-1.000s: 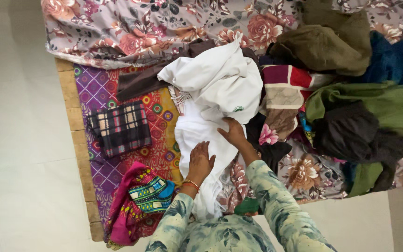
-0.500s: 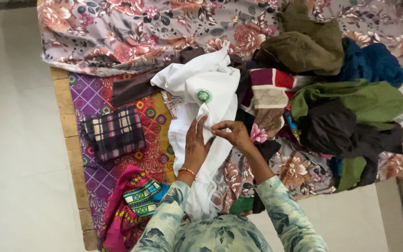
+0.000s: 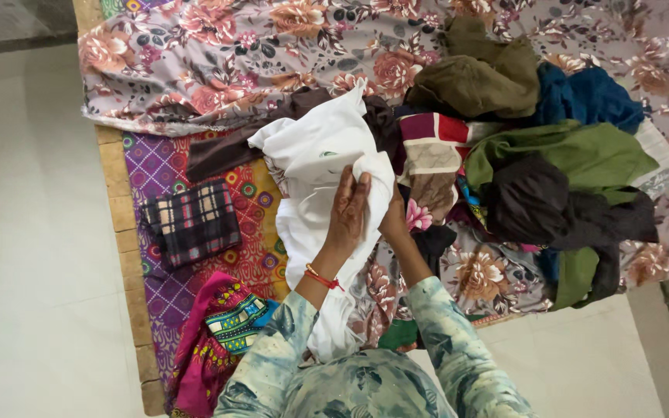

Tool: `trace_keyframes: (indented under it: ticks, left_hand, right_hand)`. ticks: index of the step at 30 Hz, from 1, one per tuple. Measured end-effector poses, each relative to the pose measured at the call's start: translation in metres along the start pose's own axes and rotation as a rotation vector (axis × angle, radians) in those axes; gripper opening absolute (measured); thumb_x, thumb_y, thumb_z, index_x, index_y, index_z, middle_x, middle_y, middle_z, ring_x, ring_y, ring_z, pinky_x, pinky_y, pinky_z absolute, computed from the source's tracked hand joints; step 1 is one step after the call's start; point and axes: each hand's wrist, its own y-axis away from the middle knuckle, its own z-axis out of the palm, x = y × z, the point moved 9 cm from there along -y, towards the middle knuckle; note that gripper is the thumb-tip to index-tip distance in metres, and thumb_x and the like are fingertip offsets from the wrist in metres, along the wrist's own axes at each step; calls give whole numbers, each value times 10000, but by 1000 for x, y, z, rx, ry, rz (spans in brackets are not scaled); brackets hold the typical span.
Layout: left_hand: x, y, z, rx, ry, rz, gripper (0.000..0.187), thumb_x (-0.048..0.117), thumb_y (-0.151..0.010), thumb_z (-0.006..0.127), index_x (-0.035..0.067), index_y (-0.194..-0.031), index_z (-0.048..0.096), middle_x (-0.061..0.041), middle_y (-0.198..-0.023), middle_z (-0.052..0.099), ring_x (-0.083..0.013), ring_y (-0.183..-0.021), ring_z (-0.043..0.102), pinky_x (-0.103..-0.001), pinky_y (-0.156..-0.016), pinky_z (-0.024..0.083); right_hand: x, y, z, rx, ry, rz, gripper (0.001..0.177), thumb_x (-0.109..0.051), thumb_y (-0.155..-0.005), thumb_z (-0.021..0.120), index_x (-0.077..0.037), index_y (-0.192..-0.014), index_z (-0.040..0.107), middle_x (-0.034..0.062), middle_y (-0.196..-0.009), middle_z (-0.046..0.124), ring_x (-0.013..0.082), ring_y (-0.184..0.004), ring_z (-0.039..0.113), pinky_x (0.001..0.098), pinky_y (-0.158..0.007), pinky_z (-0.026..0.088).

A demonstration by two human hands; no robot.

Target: The person picks up a dark garment from the floor and then folds a plaid scarf, a white polo shirt, and green trousers on a bed.

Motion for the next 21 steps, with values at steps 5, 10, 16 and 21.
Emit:
trace_keyframes:
  ticks: [5, 10, 16, 21]
  left_hand:
    - [96, -15, -18, -6, -632, 335, 519, 83, -1070, 503, 31, -1575, 393, -191, -1665, 323, -327, -1552, 351, -390, -1283, 343]
    - [136, -32, -20, -87, 398, -311, 748, 231, -879, 798, 5, -1487, 426, -141, -1413, 558, -195, -1283, 538, -316, -1114, 420]
    - [183, -15, -23, -168, 423, -275, 664, 187, -870, 789, -41, -1431, 517, -133, -1327, 631, -196, -1228, 598, -309, -1110, 455]
    - [203, -8, -37, -55, 262, -114, 587, 110, -903, 777, -28, -1415, 527, -108, -1408, 573, -178, -1291, 552, -298, -1150, 411]
  right_hand:
    - [65, 22, 69, -65, -1459, 748, 877, -367, -911, 730, -35, -1615, 327, 180, -1527, 477, 324, -1387, 431, 442, -1137, 337]
    - [28, 50, 27, 9, -90, -131, 900, -508, -1002, 619, 56, -1534, 163, 245, -1446, 418, 383, -1333, 417, 465, -1085, 352]
    - [116, 67, -18, 302, -1071, 456, 504, -377, -1009, 491, -68, -1407, 485, 92, -1358, 606, 239, -1186, 635, 412, -987, 542]
    - [75, 76, -138, 469, -691, 392, 441, -301, -982, 536, -54, -1347, 540, 113, -1321, 645, 265, -1135, 657, 401, -950, 550]
